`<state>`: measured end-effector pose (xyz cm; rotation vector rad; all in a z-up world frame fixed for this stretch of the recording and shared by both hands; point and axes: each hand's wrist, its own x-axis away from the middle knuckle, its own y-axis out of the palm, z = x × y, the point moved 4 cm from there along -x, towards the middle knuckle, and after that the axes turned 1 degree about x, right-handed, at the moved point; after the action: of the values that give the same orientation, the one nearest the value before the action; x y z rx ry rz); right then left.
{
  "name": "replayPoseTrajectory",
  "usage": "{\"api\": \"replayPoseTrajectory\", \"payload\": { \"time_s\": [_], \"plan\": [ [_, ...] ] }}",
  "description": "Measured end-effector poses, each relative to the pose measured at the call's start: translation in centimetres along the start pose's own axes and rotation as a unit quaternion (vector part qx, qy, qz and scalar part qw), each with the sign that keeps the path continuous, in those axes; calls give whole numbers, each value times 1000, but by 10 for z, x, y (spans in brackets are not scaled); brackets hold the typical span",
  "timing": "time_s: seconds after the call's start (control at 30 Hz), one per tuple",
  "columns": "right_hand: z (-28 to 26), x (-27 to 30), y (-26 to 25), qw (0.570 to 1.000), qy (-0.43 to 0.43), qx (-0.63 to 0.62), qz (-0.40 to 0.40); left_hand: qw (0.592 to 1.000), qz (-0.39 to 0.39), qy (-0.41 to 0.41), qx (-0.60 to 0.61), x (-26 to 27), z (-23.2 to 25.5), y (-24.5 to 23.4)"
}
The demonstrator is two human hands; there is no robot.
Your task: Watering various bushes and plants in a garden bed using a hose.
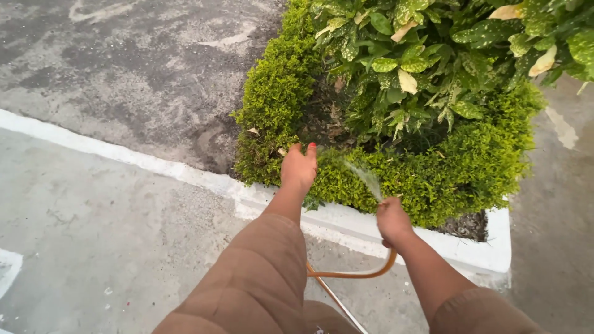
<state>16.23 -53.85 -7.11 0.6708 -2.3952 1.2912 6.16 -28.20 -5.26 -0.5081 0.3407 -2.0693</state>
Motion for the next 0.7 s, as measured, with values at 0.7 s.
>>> {"api": "replayPoseTrajectory", "payload": {
  "time_s": [0.7],
  "plan": [
    [-12, 6, 13, 998, 15, 42, 39, 1000, -7, 22, -18, -9, 2, -46]
  ]
}}
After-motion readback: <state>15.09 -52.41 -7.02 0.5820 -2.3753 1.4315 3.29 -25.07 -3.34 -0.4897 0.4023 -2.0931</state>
